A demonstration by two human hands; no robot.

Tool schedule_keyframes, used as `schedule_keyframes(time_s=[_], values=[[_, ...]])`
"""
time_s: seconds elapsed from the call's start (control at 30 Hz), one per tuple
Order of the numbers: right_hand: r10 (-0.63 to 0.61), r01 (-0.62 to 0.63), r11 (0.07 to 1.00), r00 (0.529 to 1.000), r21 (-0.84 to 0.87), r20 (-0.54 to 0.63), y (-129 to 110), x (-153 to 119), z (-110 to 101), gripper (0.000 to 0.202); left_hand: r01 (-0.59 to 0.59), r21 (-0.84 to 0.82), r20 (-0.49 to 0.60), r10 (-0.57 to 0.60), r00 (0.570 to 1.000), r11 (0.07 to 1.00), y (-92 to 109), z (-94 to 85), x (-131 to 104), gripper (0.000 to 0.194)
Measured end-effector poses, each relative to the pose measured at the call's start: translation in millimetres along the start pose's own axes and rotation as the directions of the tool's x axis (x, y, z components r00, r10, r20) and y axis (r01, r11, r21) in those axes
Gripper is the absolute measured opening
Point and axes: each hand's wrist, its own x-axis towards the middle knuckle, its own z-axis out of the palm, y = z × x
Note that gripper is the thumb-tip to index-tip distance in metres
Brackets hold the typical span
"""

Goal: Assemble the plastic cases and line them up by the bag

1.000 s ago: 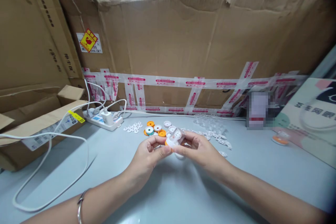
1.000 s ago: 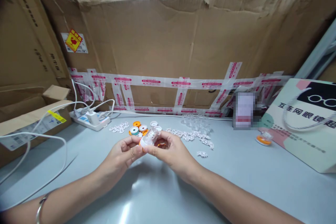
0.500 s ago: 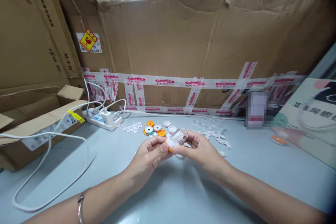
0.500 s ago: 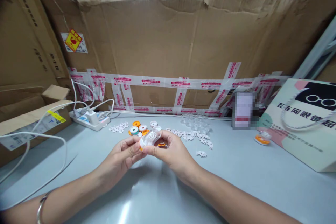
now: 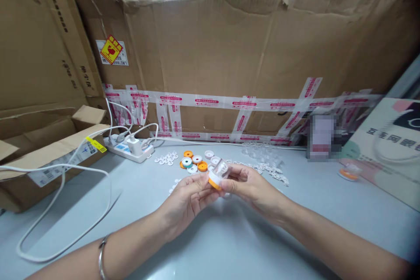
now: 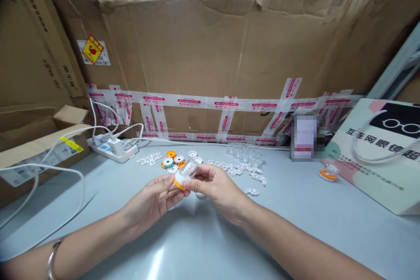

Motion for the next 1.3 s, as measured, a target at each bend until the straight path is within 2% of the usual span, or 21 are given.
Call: schedule_keyframes(time_s=[0.17, 0.33, 0.43, 0.57, 0.67, 0.77, 0.97, 1.03, 1.1, 1.3], values=[[-0.042, 0.041, 0.994, 0.999, -0.097, -0.004, -4, 0, -2, 0.030, -0.117, 0.072, -0.055, 0.121, 0.991, 0.990, 2, 3.7, -3, 0.018], [-0.073, 0.062, 0.980, 0.996, -0.191, -0.052, -8, -1, 2, 0.031, -0.149, 0.140, -0.072, 0.160, 0.984, 0.979, 2, 5.7, -4, 0.020], [-0.117, 0.108, 0.980, 0.992, -0.167, -0.043, -4, -2, 4, 0.030, -0.178, 0.213, -0.052, 0.193, 0.980, 0.961, 2, 2.7, -2, 0.025], [-0.183, 0.172, 0.979, 0.978, -0.109, -0.103, 4, -4, 9, 0.029, -0.254, 0.350, 0.047, 0.254, 0.966, 0.902, 4, -1.9, 1, 0.029], [-0.165, 0.154, 0.985, 0.968, -0.075, -0.189, 8, -5, 13, 0.037, -0.278, 0.376, 0.094, 0.262, 0.960, 0.884, 4, -3.0, 1, 0.024], [-0.113, 0.109, 0.994, 0.957, -0.029, -0.266, 9, -7, 16, 0.043, -0.306, 0.367, 0.091, 0.293, 0.952, 0.879, 2, -3.8, 1, 0.021], [-0.124, 0.131, 0.991, 0.975, 0.026, -0.186, 9, -11, 20, 0.039, -0.298, 0.371, 0.092, 0.285, 0.954, 0.879, 0, -6.2, 2, 0.028], [-0.126, 0.134, 0.991, 0.973, 0.028, -0.191, 8, -12, 21, 0.038, -0.288, 0.416, 0.080, 0.281, 0.956, 0.863, 1, -6.8, 2, 0.030], [-0.128, 0.132, 0.991, 0.966, 0.002, -0.223, 7, -12, 21, 0.035, -0.297, 0.507, 0.087, 0.295, 0.952, 0.809, 4, -7.9, 3, 0.030], [-0.141, 0.112, 0.985, 0.961, -0.134, -0.239, 9, -7, 16, 0.030, -0.379, 0.768, 0.203, 0.365, 0.908, 0.516, 17, -11.0, 5, 0.031]])
